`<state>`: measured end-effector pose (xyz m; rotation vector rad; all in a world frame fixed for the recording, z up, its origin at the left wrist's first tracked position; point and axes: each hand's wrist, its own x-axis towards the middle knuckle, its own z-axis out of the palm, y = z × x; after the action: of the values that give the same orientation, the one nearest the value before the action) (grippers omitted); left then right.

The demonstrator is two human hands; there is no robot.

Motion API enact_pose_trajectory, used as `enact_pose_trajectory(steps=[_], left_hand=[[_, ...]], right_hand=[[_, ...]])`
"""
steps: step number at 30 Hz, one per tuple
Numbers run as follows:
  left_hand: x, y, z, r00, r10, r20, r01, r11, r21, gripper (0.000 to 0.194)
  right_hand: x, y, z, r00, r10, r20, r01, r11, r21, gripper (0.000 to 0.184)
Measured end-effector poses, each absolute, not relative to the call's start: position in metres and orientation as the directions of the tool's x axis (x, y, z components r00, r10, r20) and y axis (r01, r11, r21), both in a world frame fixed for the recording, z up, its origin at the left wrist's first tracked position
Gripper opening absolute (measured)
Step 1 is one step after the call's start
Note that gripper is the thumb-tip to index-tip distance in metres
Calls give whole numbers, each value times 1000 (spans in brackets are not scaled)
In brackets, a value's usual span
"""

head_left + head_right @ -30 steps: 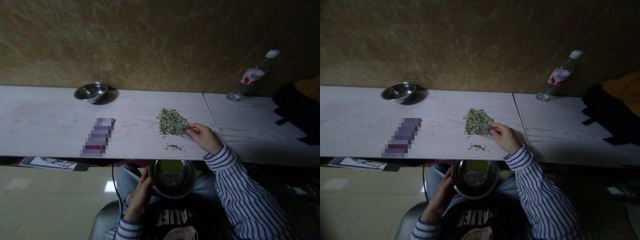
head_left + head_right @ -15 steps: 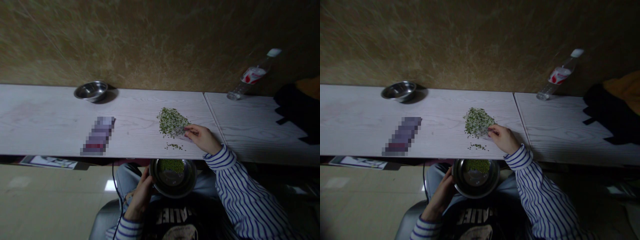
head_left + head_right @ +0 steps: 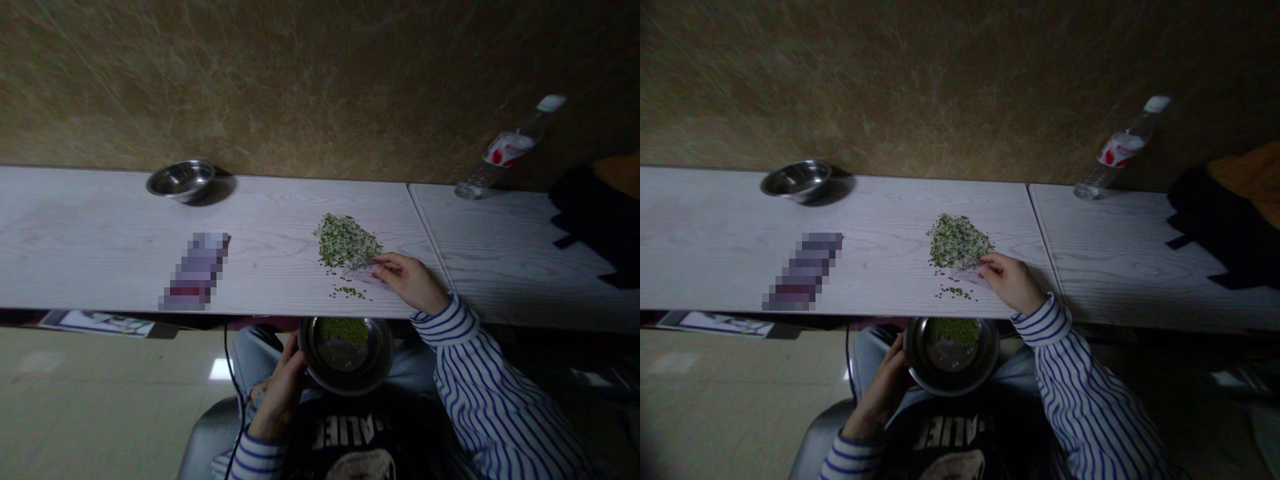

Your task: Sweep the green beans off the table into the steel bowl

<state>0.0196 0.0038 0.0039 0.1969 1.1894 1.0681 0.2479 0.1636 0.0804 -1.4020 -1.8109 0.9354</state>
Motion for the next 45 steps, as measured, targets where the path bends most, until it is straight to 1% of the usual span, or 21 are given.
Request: enact_pose_trajectory(steps=[5, 13, 20, 26, 33, 37, 41, 45], left_hand=[[19, 3, 2, -21, 770, -637, -564, 517, 644, 54], [19, 2, 2, -29, 767, -640, -568, 515, 642, 58], [18, 3, 3, -25, 767, -641, -561, 520, 643, 58], [19, 3, 3, -34, 765, -643, -562, 518, 645, 58], [17, 1, 3, -32, 771, -636, -548, 519, 656, 59], [16, 1, 8, -38, 771, -636, -545, 517, 660, 57], [14, 2, 14, -40, 773, -633, -549, 512, 661, 53], [12, 2, 13, -59, 771, -634, -557, 501, 662, 60]], right_hand=[[253, 165, 79, -186, 980, 65, 500, 151, -853, 20], [243, 161, 81, -248, 967, 54, 498, 175, -849, 18], [247, 169, 80, -183, 980, 74, 496, 158, -854, 17], [238, 170, 75, -200, 975, 102, 476, 188, -859, 18], [238, 175, 75, -168, 981, 100, 528, 175, -831, 20], [235, 179, 75, -219, 968, 122, 494, 217, -842, 20], [225, 184, 70, -275, 951, 142, 504, 268, -821, 21], [222, 186, 72, -323, 937, 132, 516, 291, -805, 21]])
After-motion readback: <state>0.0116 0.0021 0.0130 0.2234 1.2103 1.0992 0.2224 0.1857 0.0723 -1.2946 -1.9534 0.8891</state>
